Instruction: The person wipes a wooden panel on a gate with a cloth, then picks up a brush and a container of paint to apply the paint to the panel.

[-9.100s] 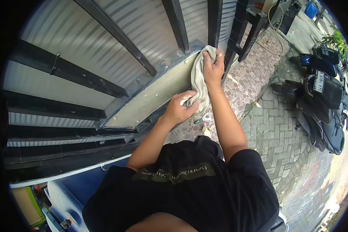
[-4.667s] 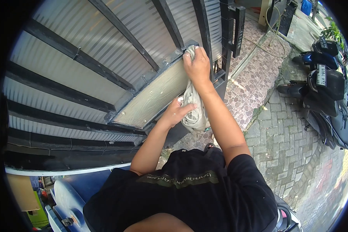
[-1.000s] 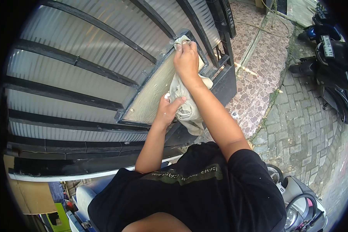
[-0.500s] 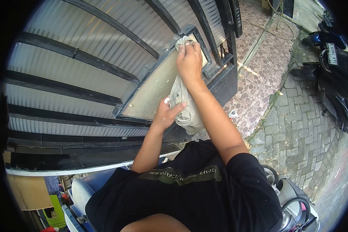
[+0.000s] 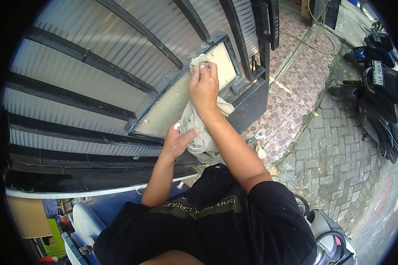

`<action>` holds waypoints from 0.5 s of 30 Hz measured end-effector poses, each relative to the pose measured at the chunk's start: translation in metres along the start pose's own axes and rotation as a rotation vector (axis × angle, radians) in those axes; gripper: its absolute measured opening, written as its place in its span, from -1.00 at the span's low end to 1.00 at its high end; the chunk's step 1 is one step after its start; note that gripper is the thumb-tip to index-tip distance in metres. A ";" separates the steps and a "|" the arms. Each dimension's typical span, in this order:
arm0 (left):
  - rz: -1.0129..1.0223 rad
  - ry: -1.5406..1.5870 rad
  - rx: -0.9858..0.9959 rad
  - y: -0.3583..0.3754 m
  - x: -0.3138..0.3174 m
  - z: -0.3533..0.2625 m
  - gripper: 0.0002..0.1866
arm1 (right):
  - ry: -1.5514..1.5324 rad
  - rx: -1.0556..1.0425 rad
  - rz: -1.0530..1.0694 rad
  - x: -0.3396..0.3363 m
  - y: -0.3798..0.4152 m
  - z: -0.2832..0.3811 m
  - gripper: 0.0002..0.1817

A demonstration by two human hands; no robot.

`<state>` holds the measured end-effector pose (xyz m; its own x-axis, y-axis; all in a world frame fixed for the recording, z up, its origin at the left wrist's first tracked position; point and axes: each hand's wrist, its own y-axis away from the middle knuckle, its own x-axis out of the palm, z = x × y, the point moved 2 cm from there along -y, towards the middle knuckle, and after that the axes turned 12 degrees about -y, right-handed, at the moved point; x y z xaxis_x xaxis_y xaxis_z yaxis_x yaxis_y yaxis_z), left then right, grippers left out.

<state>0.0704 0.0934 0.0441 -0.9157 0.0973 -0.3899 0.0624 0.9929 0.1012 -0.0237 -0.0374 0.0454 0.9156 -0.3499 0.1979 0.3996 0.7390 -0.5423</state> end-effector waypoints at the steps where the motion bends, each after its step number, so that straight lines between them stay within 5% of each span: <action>1: 0.038 -0.062 0.027 0.005 -0.003 0.000 -0.71 | -0.063 0.023 0.046 0.003 0.012 0.004 -0.81; 8: -0.124 0.044 -0.029 0.016 -0.009 0.012 -0.66 | -0.040 0.015 -0.063 -0.002 -0.004 0.002 -0.85; 15: 0.061 -0.032 -0.066 0.038 -0.015 0.021 -0.68 | -0.125 0.069 0.089 0.010 0.036 0.020 -0.85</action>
<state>0.0950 0.1315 0.0352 -0.8978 0.1605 -0.4101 0.0904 0.9786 0.1850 0.0007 -0.0021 0.0443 0.9440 -0.2102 0.2544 0.3151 0.8031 -0.5057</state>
